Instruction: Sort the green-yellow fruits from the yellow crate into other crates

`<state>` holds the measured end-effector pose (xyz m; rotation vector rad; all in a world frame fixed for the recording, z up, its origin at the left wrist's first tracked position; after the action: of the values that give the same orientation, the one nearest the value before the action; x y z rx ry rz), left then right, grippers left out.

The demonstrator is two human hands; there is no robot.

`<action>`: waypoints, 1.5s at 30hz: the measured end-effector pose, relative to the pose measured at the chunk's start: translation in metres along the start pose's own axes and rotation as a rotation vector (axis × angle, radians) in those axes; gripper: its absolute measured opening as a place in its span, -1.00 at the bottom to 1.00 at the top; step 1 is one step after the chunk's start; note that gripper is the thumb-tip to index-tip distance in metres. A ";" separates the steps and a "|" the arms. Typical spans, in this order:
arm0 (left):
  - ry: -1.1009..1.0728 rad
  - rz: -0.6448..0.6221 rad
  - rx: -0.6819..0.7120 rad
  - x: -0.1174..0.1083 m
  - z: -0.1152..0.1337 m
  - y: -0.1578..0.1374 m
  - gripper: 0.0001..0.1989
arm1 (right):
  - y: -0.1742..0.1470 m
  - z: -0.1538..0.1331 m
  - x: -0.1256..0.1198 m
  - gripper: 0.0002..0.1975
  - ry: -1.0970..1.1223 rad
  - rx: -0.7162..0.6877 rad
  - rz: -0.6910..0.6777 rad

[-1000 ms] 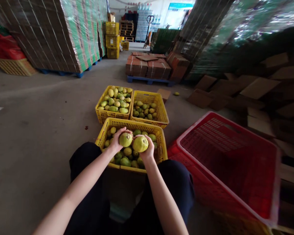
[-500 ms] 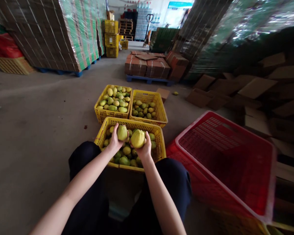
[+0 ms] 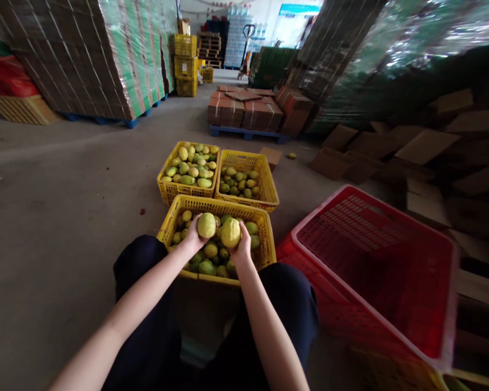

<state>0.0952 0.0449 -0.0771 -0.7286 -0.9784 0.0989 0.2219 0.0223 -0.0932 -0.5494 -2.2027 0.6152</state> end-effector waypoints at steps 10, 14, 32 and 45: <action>-0.016 -0.029 0.047 0.000 0.014 -0.003 -0.79 | 0.005 0.011 -0.002 -0.70 -0.011 0.061 -0.021; 0.001 -0.151 0.056 0.009 0.015 -0.010 -0.78 | 0.000 0.005 0.002 -0.69 0.037 -0.033 -0.119; 0.052 -0.249 0.093 0.012 0.010 -0.010 -0.71 | -0.011 -0.005 0.009 -0.58 -0.039 -0.266 -0.223; -0.108 -0.087 0.054 0.000 0.011 0.000 -0.79 | -0.007 -0.003 0.009 -0.87 0.176 -0.041 -0.153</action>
<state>0.0864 0.0503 -0.0734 -0.6357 -1.1049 0.0887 0.2170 0.0223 -0.0826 -0.4341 -2.0720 0.4257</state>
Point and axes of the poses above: each hand's wrist, its own y-axis towards the middle knuckle, its own x-axis out of the palm, z = x × y, the point moved 6 cm from there along y, towards the middle knuckle, and after that the axes turned 1 degree about -z, right-handed, at the moved point
